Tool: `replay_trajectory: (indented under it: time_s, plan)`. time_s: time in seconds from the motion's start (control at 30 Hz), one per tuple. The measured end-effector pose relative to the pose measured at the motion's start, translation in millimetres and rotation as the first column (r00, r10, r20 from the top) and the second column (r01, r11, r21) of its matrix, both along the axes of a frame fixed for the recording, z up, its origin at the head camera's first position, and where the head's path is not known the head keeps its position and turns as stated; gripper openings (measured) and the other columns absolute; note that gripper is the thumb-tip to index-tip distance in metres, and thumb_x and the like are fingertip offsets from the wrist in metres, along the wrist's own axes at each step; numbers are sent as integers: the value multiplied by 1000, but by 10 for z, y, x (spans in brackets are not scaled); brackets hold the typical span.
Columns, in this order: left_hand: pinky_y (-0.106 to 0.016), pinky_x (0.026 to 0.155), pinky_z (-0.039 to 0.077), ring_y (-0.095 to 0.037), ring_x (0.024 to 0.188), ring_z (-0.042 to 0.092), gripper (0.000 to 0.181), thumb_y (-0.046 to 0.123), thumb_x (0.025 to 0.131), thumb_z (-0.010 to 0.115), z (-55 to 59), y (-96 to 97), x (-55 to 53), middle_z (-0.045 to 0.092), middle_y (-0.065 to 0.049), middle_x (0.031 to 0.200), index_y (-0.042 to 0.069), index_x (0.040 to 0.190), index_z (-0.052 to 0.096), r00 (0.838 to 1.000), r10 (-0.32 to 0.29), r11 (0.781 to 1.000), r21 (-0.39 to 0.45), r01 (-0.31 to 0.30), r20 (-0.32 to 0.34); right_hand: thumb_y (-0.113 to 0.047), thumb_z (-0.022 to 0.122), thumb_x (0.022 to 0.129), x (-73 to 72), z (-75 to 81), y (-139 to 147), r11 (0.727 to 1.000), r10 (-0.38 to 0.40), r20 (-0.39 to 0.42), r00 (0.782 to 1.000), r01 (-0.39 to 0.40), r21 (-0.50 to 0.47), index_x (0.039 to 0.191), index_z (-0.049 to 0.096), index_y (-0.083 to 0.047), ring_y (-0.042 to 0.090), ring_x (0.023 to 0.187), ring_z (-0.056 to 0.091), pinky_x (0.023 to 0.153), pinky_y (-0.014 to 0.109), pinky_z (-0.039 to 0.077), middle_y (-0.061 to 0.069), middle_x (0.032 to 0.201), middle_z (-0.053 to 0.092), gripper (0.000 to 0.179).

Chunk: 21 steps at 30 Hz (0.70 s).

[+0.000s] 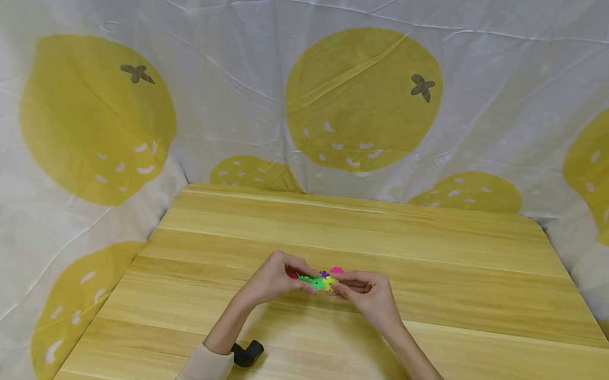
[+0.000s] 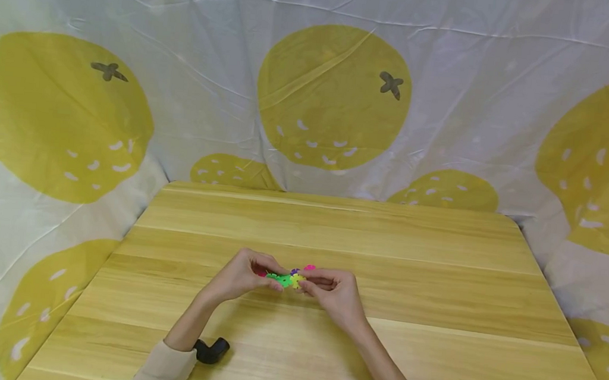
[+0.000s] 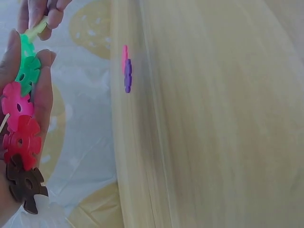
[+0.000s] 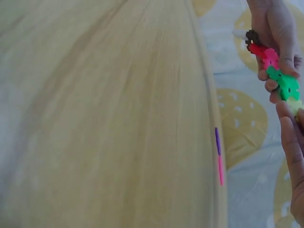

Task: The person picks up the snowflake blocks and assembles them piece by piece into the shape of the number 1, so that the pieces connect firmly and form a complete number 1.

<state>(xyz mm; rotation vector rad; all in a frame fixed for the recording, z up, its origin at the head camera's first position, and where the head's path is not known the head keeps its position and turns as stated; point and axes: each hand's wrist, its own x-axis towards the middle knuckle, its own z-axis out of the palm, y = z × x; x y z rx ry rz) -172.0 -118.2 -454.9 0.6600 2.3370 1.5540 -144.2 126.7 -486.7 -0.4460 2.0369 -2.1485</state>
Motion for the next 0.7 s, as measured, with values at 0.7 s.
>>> replay_trajectory:
  time_s: [0.7]
  plan:
    - [-20,62,48,-8,72,55,23,13,81,88,-35,7,-4,79,-12,99,5,102,83,999,-16,1000,10,16,32,1,73,94,-7,-13,-7,999,32,-54,998,-32,8,113,74,13,21,85,80,78,42,63,33,106,74,23]
